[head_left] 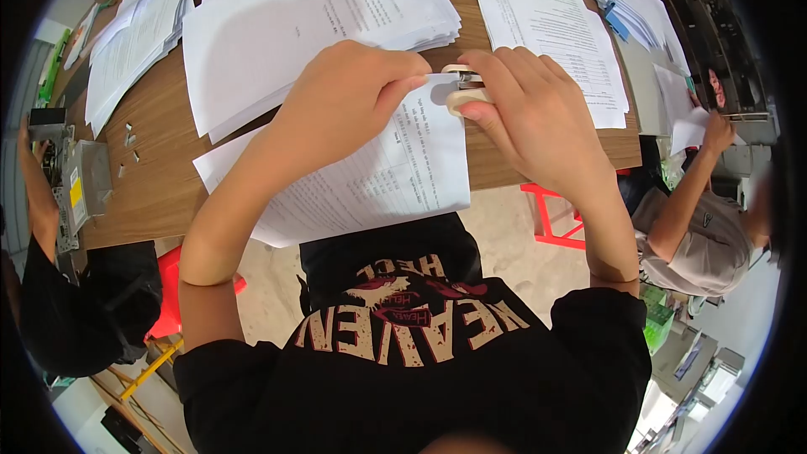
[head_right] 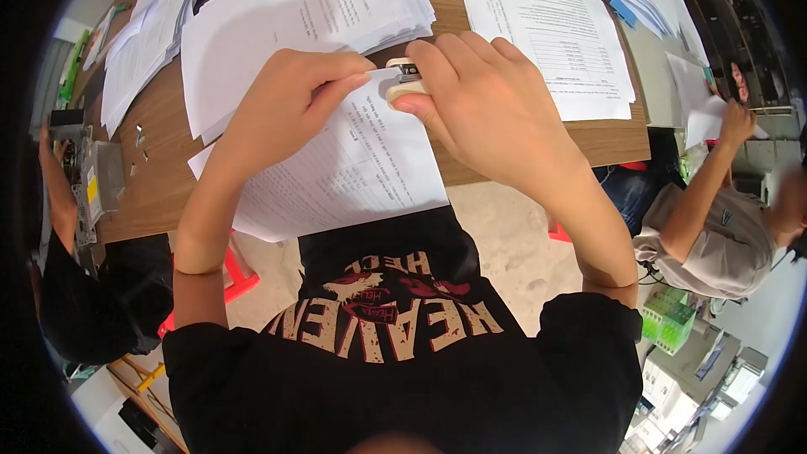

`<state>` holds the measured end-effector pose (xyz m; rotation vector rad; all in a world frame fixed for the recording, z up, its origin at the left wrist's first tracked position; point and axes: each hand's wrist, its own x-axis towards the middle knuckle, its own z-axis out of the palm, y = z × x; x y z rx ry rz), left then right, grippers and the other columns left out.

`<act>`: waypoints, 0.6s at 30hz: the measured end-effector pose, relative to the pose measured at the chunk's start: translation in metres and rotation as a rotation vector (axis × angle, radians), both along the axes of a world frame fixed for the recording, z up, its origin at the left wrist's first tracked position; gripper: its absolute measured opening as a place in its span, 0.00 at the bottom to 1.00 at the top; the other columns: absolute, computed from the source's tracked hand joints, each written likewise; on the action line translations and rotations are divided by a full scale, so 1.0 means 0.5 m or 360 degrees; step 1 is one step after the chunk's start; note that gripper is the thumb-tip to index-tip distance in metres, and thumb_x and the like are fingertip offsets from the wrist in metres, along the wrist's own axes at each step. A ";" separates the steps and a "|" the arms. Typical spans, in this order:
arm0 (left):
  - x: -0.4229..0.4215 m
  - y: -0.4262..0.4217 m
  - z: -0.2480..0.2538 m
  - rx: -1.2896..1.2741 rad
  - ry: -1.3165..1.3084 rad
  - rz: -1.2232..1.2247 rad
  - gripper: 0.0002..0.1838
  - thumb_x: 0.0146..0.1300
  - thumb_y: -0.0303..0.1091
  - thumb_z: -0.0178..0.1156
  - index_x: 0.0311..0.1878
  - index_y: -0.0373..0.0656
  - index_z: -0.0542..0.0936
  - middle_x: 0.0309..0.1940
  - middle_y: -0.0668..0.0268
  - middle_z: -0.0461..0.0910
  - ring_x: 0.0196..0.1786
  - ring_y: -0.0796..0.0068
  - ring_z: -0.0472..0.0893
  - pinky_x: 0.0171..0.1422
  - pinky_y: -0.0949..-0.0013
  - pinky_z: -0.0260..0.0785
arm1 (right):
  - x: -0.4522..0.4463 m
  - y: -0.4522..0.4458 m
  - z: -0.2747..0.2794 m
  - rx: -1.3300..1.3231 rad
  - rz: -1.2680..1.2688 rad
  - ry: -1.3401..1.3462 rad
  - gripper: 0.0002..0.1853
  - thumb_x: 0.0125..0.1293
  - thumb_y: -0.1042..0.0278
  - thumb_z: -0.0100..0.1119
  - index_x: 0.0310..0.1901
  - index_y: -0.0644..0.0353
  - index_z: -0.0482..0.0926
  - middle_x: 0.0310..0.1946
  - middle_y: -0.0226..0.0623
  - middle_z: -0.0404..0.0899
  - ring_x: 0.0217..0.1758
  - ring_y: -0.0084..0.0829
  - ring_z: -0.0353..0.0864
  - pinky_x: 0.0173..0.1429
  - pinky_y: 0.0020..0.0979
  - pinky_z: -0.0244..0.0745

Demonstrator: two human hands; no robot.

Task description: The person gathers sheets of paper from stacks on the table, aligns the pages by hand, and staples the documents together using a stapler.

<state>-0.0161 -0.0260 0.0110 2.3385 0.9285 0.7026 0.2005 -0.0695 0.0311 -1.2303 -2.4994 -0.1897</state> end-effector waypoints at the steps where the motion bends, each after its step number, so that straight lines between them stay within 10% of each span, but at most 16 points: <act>1: 0.002 0.000 -0.002 0.0002 0.0008 0.0009 0.09 0.65 0.32 0.55 0.40 0.39 0.81 0.21 0.57 0.74 0.20 0.63 0.68 0.29 0.67 0.61 | -0.003 0.002 -0.001 -0.0003 0.0002 -0.0001 0.19 0.64 0.51 0.55 0.44 0.61 0.74 0.32 0.37 0.75 0.37 0.37 0.77 0.40 0.34 0.70; 18: 0.010 0.002 -0.010 -0.0034 0.0184 -0.0044 0.08 0.63 0.31 0.55 0.35 0.38 0.80 0.24 0.55 0.76 0.26 0.54 0.73 0.31 0.62 0.63 | 0.003 0.015 -0.043 0.0084 0.0074 -0.0008 0.17 0.60 0.50 0.58 0.35 0.57 0.73 0.26 0.33 0.73 0.31 0.34 0.75 0.33 0.34 0.67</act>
